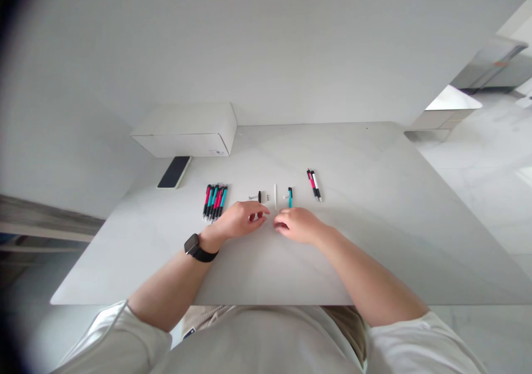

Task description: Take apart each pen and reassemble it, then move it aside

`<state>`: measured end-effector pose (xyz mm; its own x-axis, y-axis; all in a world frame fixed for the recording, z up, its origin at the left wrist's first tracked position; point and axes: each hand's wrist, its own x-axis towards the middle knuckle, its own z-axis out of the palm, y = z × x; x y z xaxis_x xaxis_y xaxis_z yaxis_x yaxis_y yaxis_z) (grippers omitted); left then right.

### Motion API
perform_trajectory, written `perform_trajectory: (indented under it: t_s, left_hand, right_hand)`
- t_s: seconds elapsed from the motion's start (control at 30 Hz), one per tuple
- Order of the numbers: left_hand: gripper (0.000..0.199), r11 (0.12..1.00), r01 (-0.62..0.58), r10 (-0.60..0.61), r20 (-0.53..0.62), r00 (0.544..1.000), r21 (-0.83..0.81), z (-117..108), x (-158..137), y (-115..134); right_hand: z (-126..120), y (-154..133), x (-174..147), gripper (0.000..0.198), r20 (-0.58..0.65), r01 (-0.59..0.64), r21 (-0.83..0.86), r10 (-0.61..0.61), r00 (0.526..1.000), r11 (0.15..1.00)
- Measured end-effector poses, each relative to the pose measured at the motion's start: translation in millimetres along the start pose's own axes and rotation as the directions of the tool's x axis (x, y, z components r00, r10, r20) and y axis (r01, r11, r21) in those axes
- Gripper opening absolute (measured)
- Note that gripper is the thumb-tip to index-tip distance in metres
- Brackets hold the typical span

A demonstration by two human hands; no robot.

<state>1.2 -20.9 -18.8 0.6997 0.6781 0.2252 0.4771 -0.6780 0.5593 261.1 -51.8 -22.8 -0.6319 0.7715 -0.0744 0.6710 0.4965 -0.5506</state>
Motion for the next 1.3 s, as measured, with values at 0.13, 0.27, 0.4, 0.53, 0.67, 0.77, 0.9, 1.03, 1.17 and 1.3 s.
perform_trajectory:
  t_s: [0.13, 0.27, 0.4, 0.53, 0.67, 0.77, 0.9, 1.03, 1.17, 1.3]
  left_hand:
    - [0.021, 0.999, -0.027, 0.023, 0.105, 0.994, 0.038, 2, -1, 0]
    - [0.020, 0.992, -0.037, 0.015, 0.176, 0.984, 0.119, 4, -1, -2]
    - [0.020, 0.987, -0.050, 0.022, 0.179, 0.984, 0.153, 6, -2, -3]
    - [0.018, 0.988, -0.060, 0.040, 0.144, 0.989, 0.141, 7, -2, -3]
    - [0.015, 0.993, -0.042, 0.030, 0.108, 0.994, 0.108, 9, -2, -2]
    - [0.018, 0.996, 0.048, -0.045, -0.044, 0.998, 0.078, 8, -2, -1]
    - [0.022, 0.954, 0.275, -0.224, -0.328, 0.918, 0.118, 2, -1, -5]
    - [0.025, 0.909, 0.345, -0.229, -0.412, 0.882, 0.234, -1, -1, -20]
    - [0.021, 0.886, 0.331, -0.208, -0.362, 0.909, 0.323, 3, -1, -37]
    - [0.007, 0.878, 0.323, -0.207, -0.328, 0.922, 0.354, 6, -2, -44]
  right_hand:
    - [5, 6, 3, 0.009, -0.011, -0.006, -0.106, 0.005, 1.000, 0.994]
    - [6, 4, 3, 0.007, -0.018, -0.006, -0.142, 0.003, 1.000, 0.990]
    - [7, 4, 2, 0.008, -0.014, -0.017, -0.136, 0.015, 1.000, 0.991]
    - [7, 4, 2, 0.007, -0.026, -0.012, -0.113, 0.010, 1.000, 0.993]
    - [6, 3, 3, 0.006, -0.028, -0.017, -0.109, 0.014, 0.999, 0.994]
    - [5, 3, 4, 0.006, -0.027, -0.019, -0.095, 0.016, 1.000, 0.995]
    - [5, 5, 3, 0.006, -0.030, -0.006, -0.056, 0.004, 1.000, 0.998]
    - [4, 4, 2, 0.005, -0.033, -0.006, -0.040, 0.004, 0.999, 0.999]
    - [-4, -1, 1, 0.009, -0.081, -0.010, -0.036, 0.007, 0.997, 0.999]
    - [-18, -9, 3, 0.012, -0.244, -0.032, -0.035, 0.022, 0.970, 0.999]
